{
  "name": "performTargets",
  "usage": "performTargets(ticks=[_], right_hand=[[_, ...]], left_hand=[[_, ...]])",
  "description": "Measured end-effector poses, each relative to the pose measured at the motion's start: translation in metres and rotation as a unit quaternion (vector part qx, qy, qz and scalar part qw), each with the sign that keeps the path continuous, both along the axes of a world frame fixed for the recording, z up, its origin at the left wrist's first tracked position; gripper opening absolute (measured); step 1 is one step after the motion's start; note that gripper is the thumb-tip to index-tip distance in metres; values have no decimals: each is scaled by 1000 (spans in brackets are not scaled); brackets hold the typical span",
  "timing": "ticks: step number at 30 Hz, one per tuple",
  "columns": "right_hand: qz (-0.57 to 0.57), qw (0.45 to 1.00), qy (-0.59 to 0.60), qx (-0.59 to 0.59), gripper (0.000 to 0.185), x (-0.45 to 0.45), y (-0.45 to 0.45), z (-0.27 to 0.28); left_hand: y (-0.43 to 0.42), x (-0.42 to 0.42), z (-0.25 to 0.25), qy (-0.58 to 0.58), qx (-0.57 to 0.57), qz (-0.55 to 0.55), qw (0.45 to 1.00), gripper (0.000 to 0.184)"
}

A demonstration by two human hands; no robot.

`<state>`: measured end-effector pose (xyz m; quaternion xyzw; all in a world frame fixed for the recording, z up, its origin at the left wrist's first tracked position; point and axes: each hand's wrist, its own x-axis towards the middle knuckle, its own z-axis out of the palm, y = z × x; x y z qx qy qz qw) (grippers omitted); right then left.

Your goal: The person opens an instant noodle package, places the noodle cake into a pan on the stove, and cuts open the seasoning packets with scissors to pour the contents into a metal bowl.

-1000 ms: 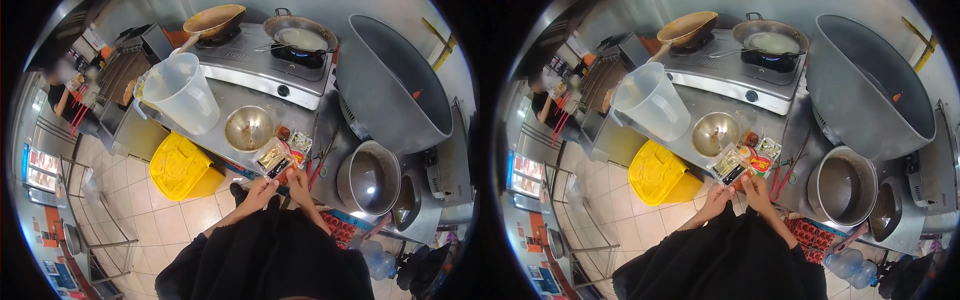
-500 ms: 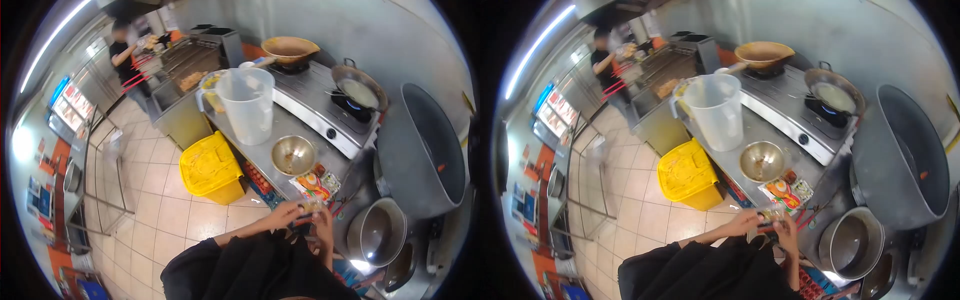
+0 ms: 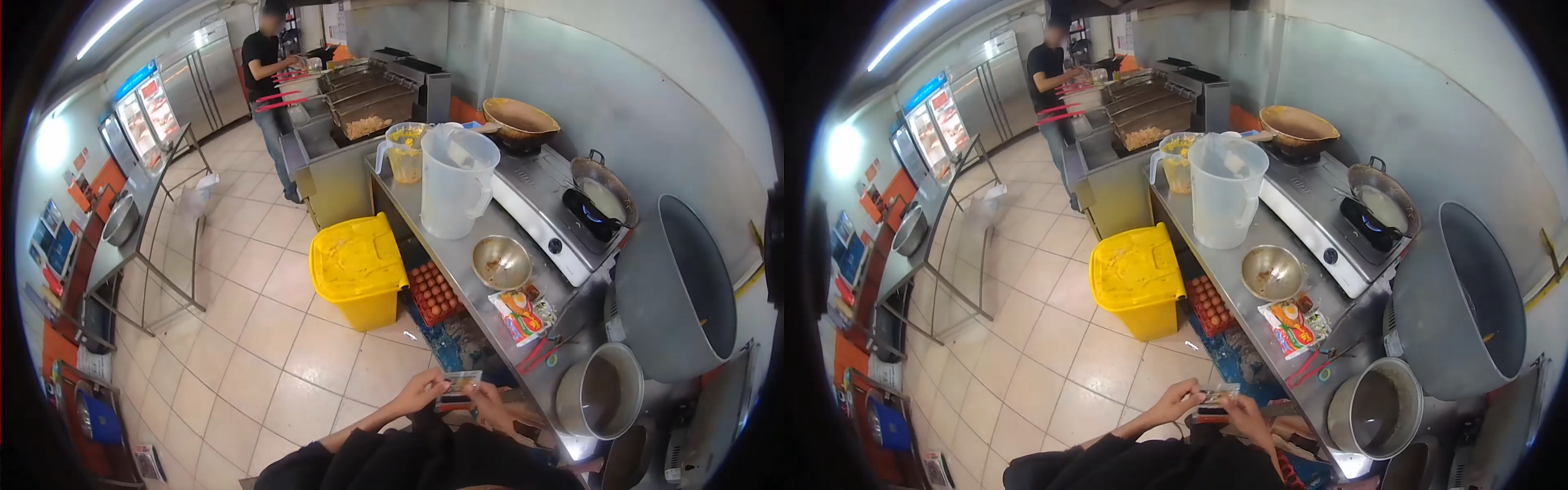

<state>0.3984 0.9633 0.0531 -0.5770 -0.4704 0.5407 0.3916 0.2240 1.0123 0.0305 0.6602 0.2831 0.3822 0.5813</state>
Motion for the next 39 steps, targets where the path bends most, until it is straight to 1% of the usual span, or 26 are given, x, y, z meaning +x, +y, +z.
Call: performTargets(ticks=[1,2,3,4,7,9,11,13,15,16,18,19,21,22,24,25,27,28,30,31,32,34,35,37,38,39], right_hand=[[0,1000,-5,-3,27,-3,-3,-8],[49,999,-3,6,29,-9,-4,-15],[96,995,0,14,31,-15,-9,-19],[93,996,-1,9,31,-18,-17,-22],[51,998,8,27,31,-32,-34,-23],[-17,996,58,59,30,-41,-38,-33],[-2,998,55,32,28,-41,-40,-36],[15,999,51,11,26,-43,-35,-30],[-17,991,134,26,21,-49,-21,-1],[-16,990,135,27,21,-47,-15,-1],[-56,980,189,8,18,-42,2,-4],[-53,980,191,11,18,-36,12,-8],[-32,997,59,46,14,-20,29,-19],[-26,997,59,48,14,-15,38,-23],[-78,993,-6,91,13,-5,54,-26],[-68,993,-4,92,13,1,62,-30],[-110,986,53,109,12,11,79,-36],[-103,987,60,109,12,15,89,-36],[-82,982,107,132,13,22,107,-23],[-85,984,110,111,11,24,115,-30],[-82,984,112,111,11,26,122,-27],[-15,991,103,87,13,31,133,-18],[-9,991,101,84,13,31,138,-16],[-19,992,96,79,19,25,147,-12],[-14,992,96,77,19,23,151,-9],[-11,994,65,88,21,20,155,-4]], left_hand=[[-12,-5,-9,-2,-48,14,999,17],[-26,-7,-8,-5,-53,13,999,17],[-43,-8,-3,-72,-149,37,985,17],[-55,-10,-2,-136,-243,61,959,16],[-70,-19,-22,-95,-238,47,966,16],[-73,-24,-21,-82,-239,32,967,17],[-68,-28,-14,-13,-248,11,968,17],[-56,-33,-9,-17,-239,-8,971,18],[-41,-36,-11,-4,-220,-62,974,20],[-35,-33,-10,-3,-219,-61,974,20],[-19,-23,-9,-41,-212,-85,973,17],[-10,-15,-17,-40,-185,-47,981,14],[12,-4,-18,-32,-190,-33,981,15],[23,3,-18,-27,-198,-20,980,16],[45,19,-12,-30,-174,-3,984,17],[57,26,-10,-20,-161,-30,986,18],[81,37,-2,-4,-117,-60,991,21],[92,41,4,0,-116,-51,992,21],[112,47,20,4,-101,-100,990,17],[121,49,26,42,-70,-95,992,21],[130,50,27,44,-70,-91,992,21],[143,53,22,81,58,-81,992,20],[146,53,19,80,55,-75,992,20],[150,48,13,84,-79,-46,992,25],[151,45,10,83,-81,-40,992,25],[153,43,7,56,-159,-31,985,29]])
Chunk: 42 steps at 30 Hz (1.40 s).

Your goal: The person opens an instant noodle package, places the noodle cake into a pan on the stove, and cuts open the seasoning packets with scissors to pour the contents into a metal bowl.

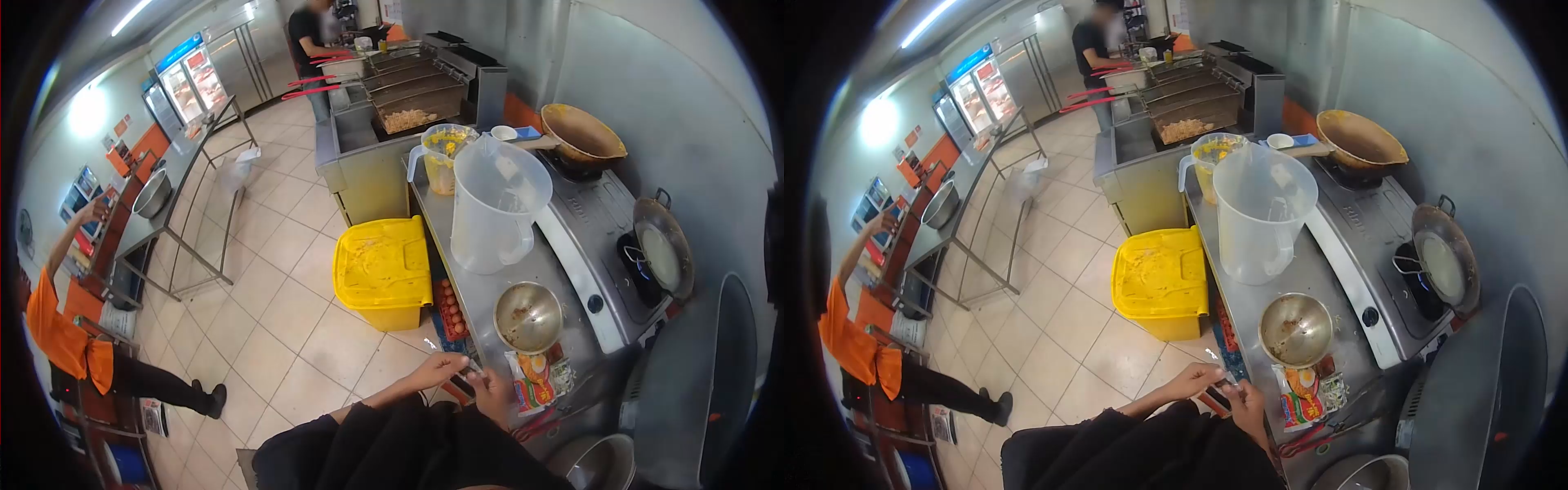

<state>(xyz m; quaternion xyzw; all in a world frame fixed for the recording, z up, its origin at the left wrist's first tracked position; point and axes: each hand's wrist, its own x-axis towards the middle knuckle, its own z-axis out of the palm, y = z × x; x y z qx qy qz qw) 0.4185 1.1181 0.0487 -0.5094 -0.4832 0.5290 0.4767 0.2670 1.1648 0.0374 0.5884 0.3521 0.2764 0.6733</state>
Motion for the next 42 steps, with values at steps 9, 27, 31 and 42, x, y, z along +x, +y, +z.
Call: performTargets(ticks=[9,27,31,42], right_hand=[[0,992,-110,55,24,10,20,2],[-248,965,-60,-65,30,14,5,-15],[-215,976,22,27,32,14,14,-14],[-247,968,-43,-27,32,23,-15,-32]], left_hand=[[25,6,12,-19,71,-56,996,30],[58,40,15,-48,6,-185,981,46],[55,37,26,69,30,-164,984,48],[40,47,-8,54,131,-179,973,47]])
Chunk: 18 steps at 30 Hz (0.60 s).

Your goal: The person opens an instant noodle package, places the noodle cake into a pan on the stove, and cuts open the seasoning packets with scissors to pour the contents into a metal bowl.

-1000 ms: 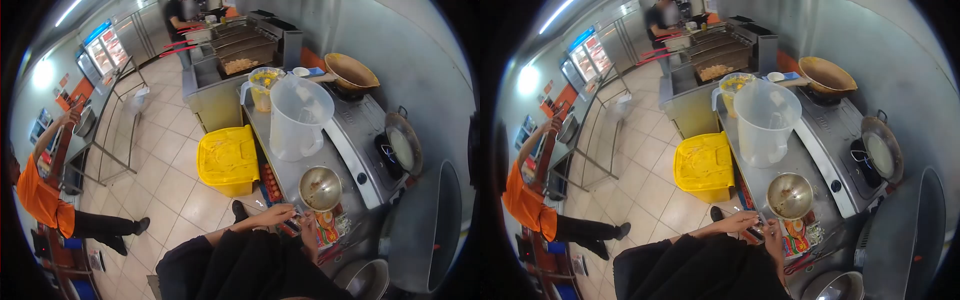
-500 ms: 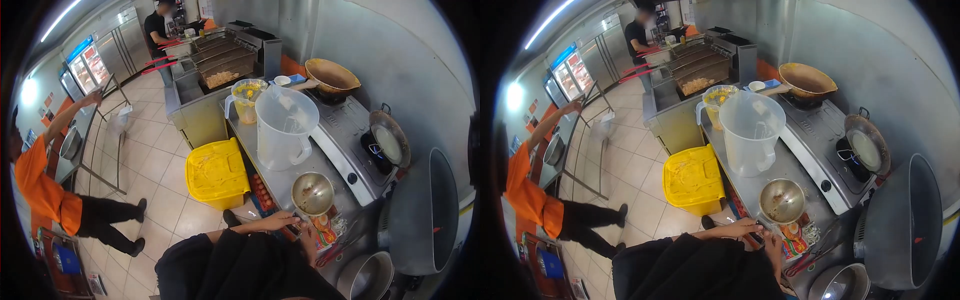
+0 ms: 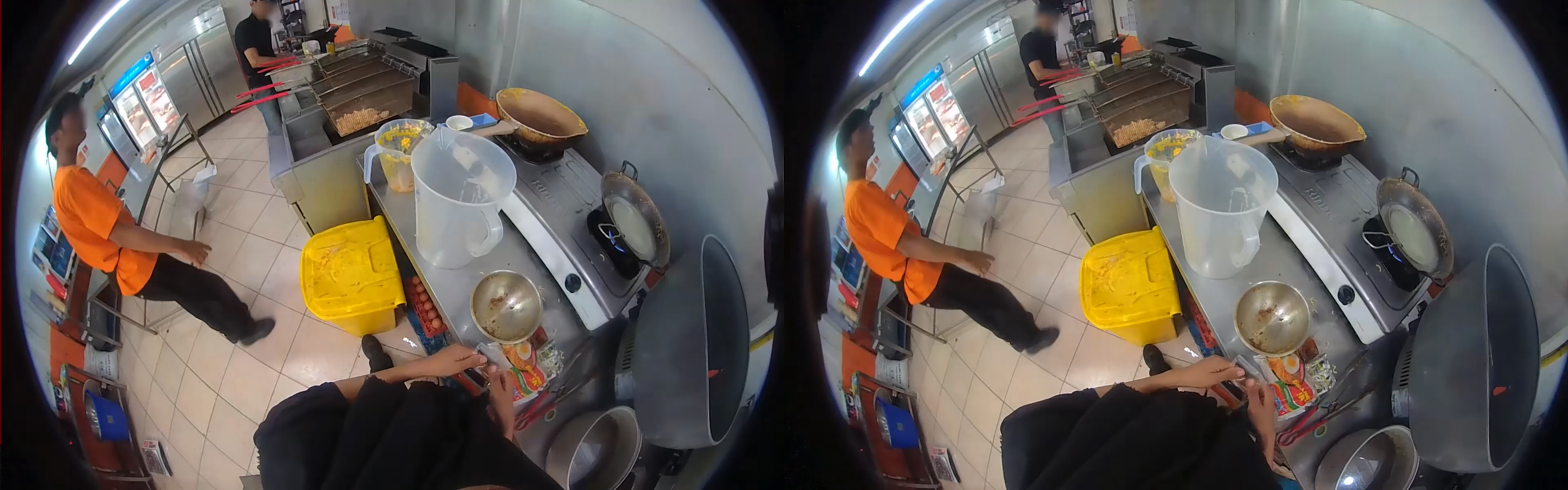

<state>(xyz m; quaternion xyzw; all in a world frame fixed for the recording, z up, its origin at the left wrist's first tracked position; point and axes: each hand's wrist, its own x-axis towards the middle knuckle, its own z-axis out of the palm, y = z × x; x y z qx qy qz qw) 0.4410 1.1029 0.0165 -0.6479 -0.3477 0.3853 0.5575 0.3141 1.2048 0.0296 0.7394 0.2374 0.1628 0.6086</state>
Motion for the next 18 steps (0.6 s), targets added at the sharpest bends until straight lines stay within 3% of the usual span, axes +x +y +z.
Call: performTargets(ticks=[2,8,10,13,15,17,18], right_hand=[[31,999,-2,5,27,7,-4,3],[38,998,40,-25,28,19,-18,0],[36,997,58,-47,28,21,-20,2],[63,997,46,-1,28,24,-22,-3],[36,998,47,-5,29,16,-21,20],[26,999,29,-2,29,20,-21,6],[19,1000,13,0,29,22,-22,-1]], left_hand=[[-5,5,-6,-29,4,-1,1000,47],[-18,19,4,92,-80,-30,992,46],[-21,20,16,-40,-160,-32,986,45],[-18,27,-10,-48,-73,-58,994,44],[-15,28,-8,-49,-93,-66,992,47],[-11,31,-17,116,-105,-103,982,51],[-12,32,-21,114,-105,-103,982,51]])
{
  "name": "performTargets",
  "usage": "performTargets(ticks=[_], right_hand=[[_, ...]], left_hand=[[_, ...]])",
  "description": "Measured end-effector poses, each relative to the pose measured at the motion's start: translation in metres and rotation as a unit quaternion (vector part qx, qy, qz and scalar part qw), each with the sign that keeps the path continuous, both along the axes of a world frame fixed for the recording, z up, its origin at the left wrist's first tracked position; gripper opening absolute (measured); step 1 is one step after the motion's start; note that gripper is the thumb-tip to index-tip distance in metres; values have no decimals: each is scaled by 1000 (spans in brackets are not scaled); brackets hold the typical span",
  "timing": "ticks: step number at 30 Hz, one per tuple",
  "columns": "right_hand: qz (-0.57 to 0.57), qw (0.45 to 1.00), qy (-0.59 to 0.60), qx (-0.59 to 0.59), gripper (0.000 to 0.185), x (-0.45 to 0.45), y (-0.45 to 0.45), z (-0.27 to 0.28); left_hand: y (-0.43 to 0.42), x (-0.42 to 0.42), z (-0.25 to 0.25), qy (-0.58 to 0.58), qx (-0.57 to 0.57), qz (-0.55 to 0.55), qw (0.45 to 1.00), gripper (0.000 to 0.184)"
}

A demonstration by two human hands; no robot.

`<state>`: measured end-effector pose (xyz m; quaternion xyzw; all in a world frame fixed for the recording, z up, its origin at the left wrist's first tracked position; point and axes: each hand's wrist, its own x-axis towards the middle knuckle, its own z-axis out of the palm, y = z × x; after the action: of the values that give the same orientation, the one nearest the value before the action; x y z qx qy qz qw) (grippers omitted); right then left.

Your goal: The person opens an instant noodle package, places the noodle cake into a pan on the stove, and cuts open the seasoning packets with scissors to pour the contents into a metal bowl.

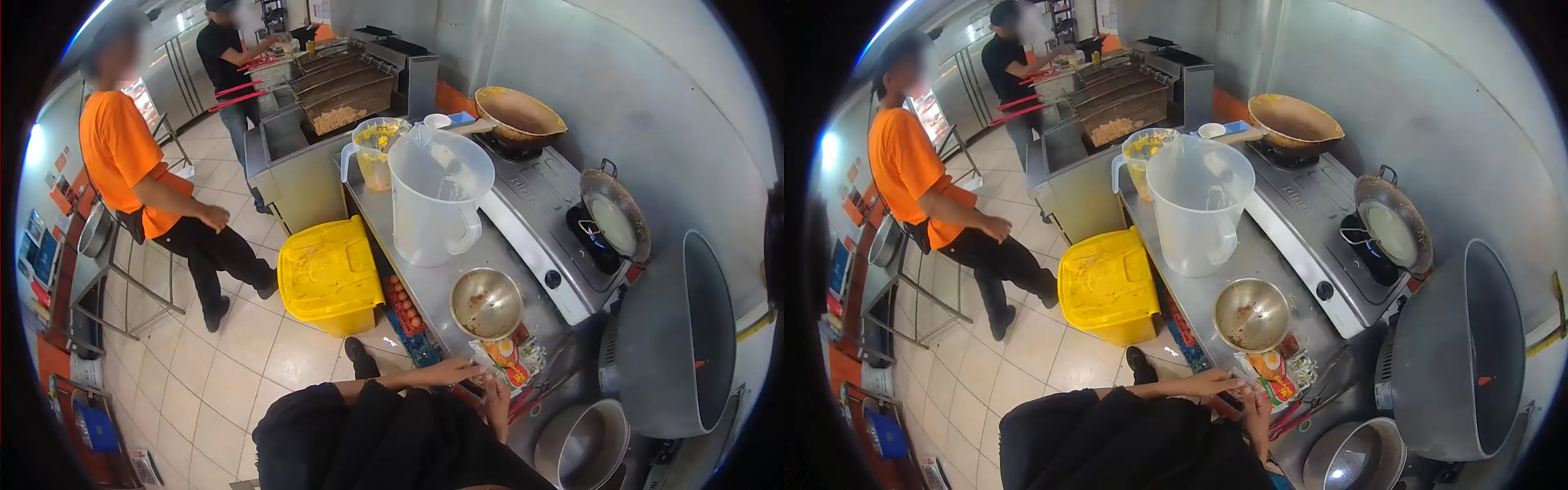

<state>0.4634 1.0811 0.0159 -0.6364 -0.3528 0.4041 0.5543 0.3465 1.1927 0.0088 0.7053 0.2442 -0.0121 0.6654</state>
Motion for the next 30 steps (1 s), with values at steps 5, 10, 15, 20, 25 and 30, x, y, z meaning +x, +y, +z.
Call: performTargets(ticks=[5,10,15,20,25,30], right_hand=[[17,999,32,-28,28,5,0,-4],[14,996,66,-58,29,-1,6,-11],[2,999,36,-6,30,-17,16,17],[15,998,53,-35,29,-6,11,-3],[3,994,109,-23,28,2,6,-15],[2,990,128,-59,26,10,0,-15]], left_hand=[[-9,-3,18,-85,-81,57,991,54],[-4,-9,1,-79,-74,85,991,53],[2,-15,8,-34,-33,69,996,52],[-2,-16,33,-105,-78,78,988,52],[-6,-2,-5,-71,-78,65,992,50],[-10,-1,14,-74,-177,46,980,52]])
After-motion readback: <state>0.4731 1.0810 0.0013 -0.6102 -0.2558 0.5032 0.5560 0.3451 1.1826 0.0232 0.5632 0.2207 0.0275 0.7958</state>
